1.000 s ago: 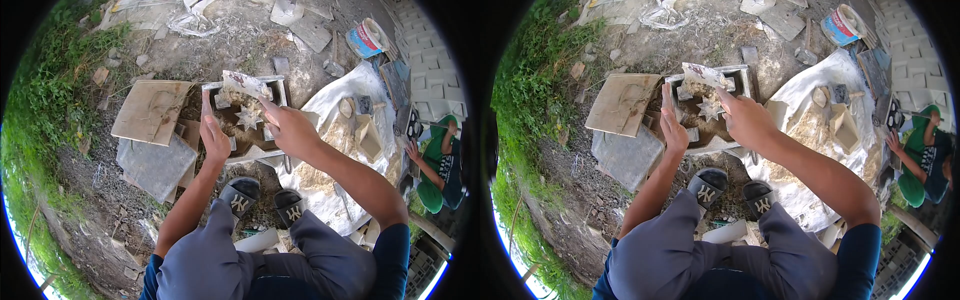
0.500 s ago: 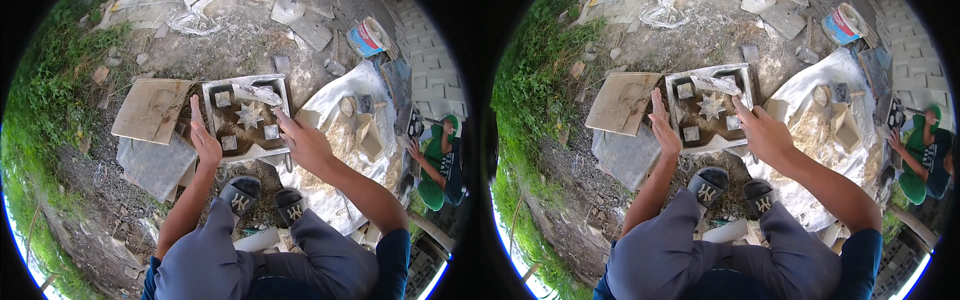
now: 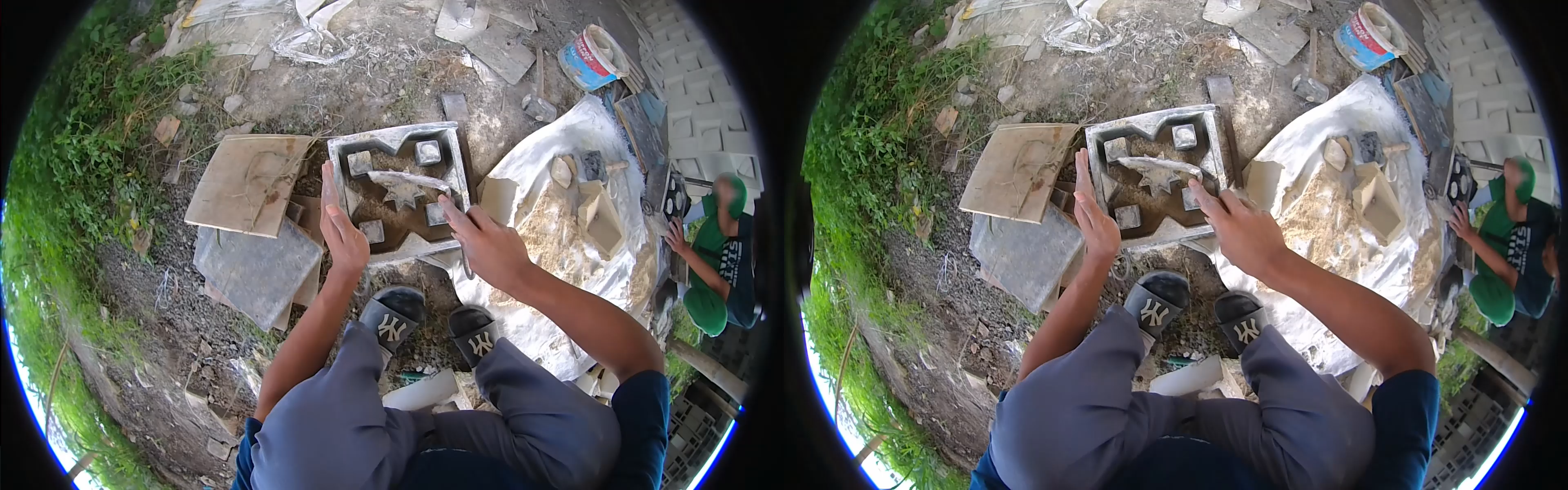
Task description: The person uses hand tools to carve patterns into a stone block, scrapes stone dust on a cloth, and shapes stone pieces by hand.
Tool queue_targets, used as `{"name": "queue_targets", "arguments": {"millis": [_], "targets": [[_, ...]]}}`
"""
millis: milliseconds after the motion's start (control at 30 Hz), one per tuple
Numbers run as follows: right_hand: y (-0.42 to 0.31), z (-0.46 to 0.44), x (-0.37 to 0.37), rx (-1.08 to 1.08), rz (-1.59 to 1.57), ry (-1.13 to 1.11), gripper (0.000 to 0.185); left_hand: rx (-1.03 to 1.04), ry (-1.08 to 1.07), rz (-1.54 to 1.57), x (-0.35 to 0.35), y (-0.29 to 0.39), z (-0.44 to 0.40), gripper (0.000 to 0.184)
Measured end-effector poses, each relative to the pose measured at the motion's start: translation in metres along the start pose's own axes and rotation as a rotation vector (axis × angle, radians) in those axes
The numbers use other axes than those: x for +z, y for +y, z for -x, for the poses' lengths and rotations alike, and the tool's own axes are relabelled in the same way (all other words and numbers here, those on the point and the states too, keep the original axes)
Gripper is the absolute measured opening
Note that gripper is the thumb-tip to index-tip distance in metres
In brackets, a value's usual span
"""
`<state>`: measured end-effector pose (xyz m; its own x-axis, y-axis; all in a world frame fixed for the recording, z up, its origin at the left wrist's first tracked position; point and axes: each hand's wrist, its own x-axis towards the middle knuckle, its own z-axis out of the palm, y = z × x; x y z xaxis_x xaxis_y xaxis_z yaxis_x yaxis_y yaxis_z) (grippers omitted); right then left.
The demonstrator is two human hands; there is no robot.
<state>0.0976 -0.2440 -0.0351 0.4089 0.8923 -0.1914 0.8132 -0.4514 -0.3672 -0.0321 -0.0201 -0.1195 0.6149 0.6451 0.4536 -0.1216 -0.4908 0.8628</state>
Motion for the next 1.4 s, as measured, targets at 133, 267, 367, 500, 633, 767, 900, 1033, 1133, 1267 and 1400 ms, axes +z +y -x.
{"name": "queue_targets", "arguments": {"millis": [133,267,367,500,633,767,900,1033,1133,1267,1400], "targets": [[0.006,0.003,0.003,0.086,-0.03,-0.052,0.07,0.005,0.001,-0.038,0.001,0.002,-0.001,0.065],[0.004,0.005,-0.001,0.082,-0.073,-0.031,0.071,-0.005,-0.012,-0.06,0.001,0.008,-0.002,0.064],[0.012,0.004,0.015,-0.035,-0.018,0.094,0.064,-0.05,0.01,-0.052,0.004,-0.003,0.003,0.065],[0.015,0.005,0.019,-0.066,-0.032,0.181,0.063,-0.04,0.008,-0.047,0.004,-0.002,0.001,0.065],[0.018,0.005,0.019,-0.054,-0.028,0.123,0.063,-0.04,0.005,-0.049,0.004,-0.005,0.003,0.065],[0.012,0.006,0.017,-0.01,-0.054,0.094,0.064,-0.022,0.004,-0.046,0.004,-0.004,0.004,0.065],[0.011,0.006,0.014,0.043,-0.127,0.026,0.065,-0.056,0.014,-0.045,0.003,-0.005,0.004,0.067],[0.008,0.003,-0.003,0.017,-0.088,-0.012,0.063,-0.051,0.019,-0.041,0.003,-0.005,0.003,0.067],[0.017,-0.01,-0.007,0.075,-0.103,-0.039,0.061,-0.074,0.023,-0.014,0.004,-0.005,0.003,0.067],[0.009,-0.015,-0.026,0.09,-0.08,-0.124,0.06,-0.082,-0.027,-0.032,0.002,-0.004,0.002,0.075],[0.002,-0.022,-0.035,0.147,-0.039,-0.197,0.056,-0.083,-0.008,-0.029,0.003,-0.003,0.002,0.071]]}}
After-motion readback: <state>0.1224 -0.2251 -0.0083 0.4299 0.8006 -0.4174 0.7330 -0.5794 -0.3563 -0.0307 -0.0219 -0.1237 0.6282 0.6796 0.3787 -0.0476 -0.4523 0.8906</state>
